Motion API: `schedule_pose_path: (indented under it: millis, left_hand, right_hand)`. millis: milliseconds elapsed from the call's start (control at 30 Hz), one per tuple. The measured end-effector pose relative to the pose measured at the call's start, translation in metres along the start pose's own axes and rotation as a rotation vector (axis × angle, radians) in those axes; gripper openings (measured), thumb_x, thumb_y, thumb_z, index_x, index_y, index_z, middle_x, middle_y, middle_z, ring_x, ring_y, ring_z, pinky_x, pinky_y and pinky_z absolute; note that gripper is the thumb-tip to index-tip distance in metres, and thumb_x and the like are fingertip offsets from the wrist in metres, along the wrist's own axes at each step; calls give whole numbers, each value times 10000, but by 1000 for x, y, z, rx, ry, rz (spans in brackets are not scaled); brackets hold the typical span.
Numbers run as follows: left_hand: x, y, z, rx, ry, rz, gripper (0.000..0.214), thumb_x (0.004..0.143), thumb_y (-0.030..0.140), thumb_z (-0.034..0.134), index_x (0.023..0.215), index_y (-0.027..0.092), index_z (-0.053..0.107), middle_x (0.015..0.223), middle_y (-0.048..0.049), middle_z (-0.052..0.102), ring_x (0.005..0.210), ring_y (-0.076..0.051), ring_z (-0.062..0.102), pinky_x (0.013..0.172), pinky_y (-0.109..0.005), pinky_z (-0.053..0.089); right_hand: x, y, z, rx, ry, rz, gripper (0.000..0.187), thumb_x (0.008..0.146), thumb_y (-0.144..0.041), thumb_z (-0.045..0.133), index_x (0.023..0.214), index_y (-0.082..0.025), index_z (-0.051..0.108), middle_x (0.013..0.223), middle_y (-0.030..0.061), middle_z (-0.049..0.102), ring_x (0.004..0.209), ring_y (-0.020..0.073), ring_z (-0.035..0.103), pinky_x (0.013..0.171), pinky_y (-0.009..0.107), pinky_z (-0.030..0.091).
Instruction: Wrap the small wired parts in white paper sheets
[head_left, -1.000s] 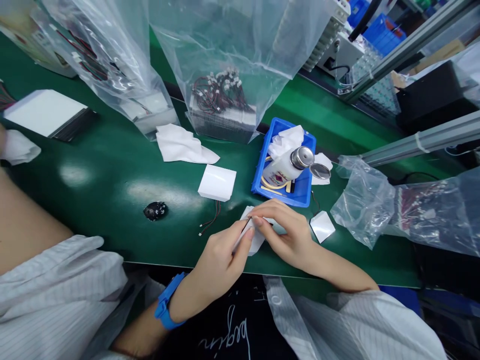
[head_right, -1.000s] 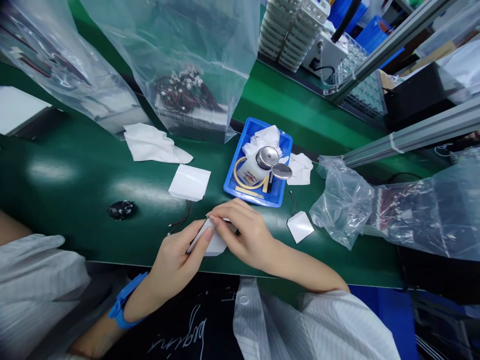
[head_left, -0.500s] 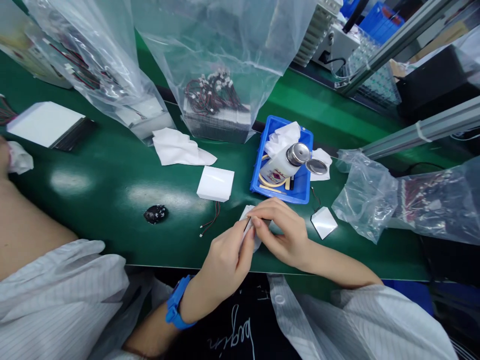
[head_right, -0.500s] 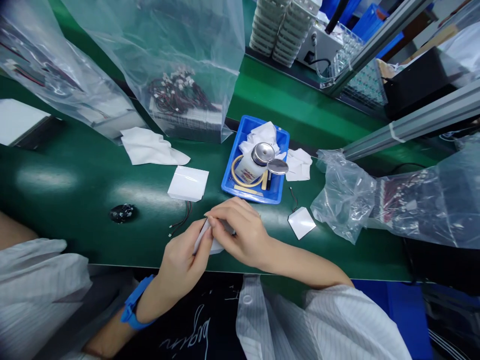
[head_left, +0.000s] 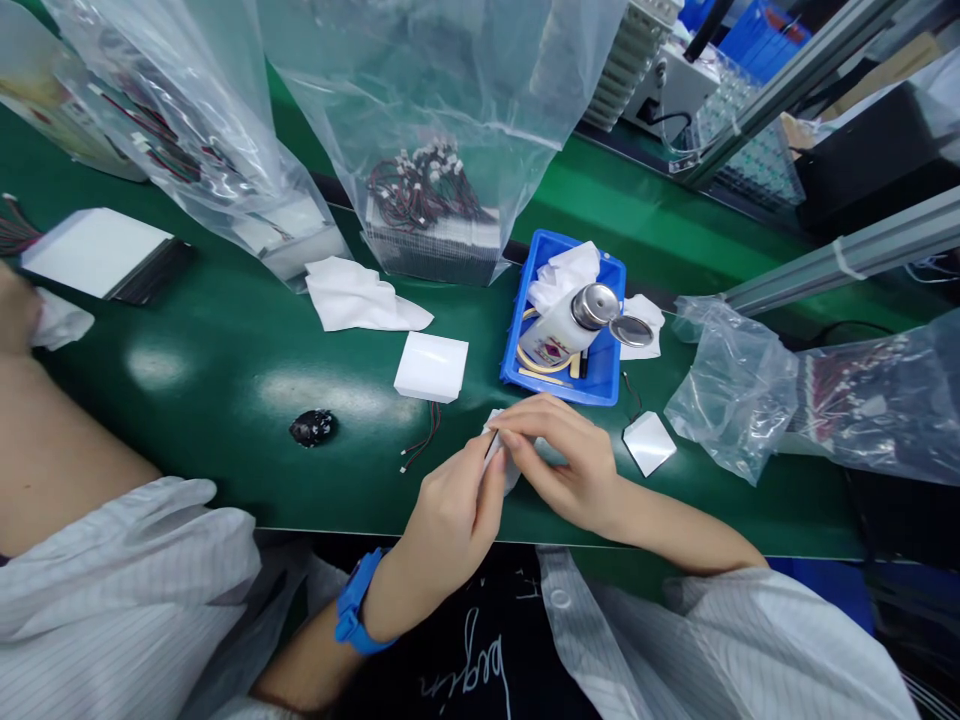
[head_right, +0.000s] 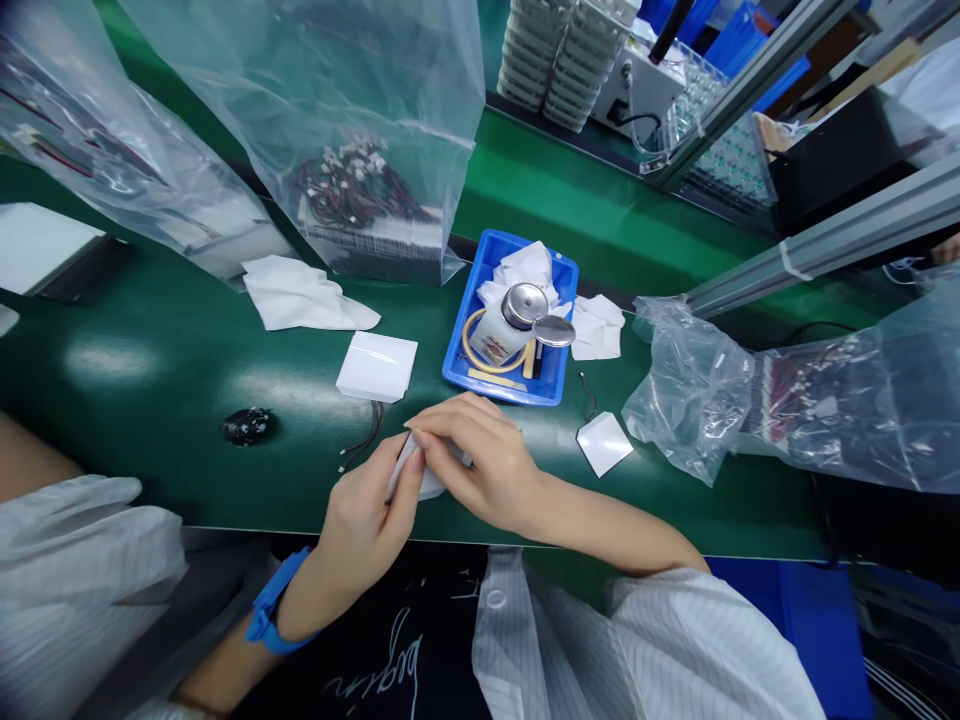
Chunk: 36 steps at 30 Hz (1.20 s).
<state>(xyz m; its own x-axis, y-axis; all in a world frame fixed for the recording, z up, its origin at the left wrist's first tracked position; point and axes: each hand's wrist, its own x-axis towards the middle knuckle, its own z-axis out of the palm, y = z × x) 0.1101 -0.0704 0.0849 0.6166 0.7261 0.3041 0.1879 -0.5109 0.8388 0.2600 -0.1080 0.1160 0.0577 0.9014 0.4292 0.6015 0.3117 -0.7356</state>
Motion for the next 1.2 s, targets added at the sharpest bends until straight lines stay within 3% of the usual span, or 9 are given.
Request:
schedule_pose_path:
  millis: [133,400,700,933,1200]
  left_hand:
    - [0,-2,6,40,37,47,185,990,120,382,1088,151,535,936,-73,699,806,-151,696,718,-227,551]
    - [2,-2,1,41,29,-25,179,1002,170,396,1053,168,567,844,-37,686,705,-131,670,673,-212,544]
    - [0,-2,8,206,106,117,214,995,128,397,1162,129,531,908,-88,703,796,-167,700,730,-247,563]
    - [0,-3,6,153,86,79,212,997,142,412,1165,148,541,949,-78,706,829,-158,702,756,-233,563]
    - [-1,-4,7,186,98,103,195,988,125,423,1137,134,549,892,-77,697,786,-159,686,736,-236,551]
  right_hand:
    - [-2,-1,3,-34,43,4,176,925,-113,548,1044,-196,646,933,75,718,865,181,678,748,362,585]
    - [1,3,-1,40,2,-2,208,958,-146,522,1094,-207,667,988,71,741,932,188,697,821,383,592]
    - [-4,5,4,-82,24,-63,232,942,-105,516,1116,-207,629,993,77,738,950,196,690,801,389,579]
    - [-3,3,2,0,9,-17,206,954,-107,518,1098,-195,636,1009,91,734,978,191,687,833,392,586]
    - [-6,8,4,-77,27,-67,238,940,-86,512,1126,-185,622,1018,85,732,970,198,689,814,379,567]
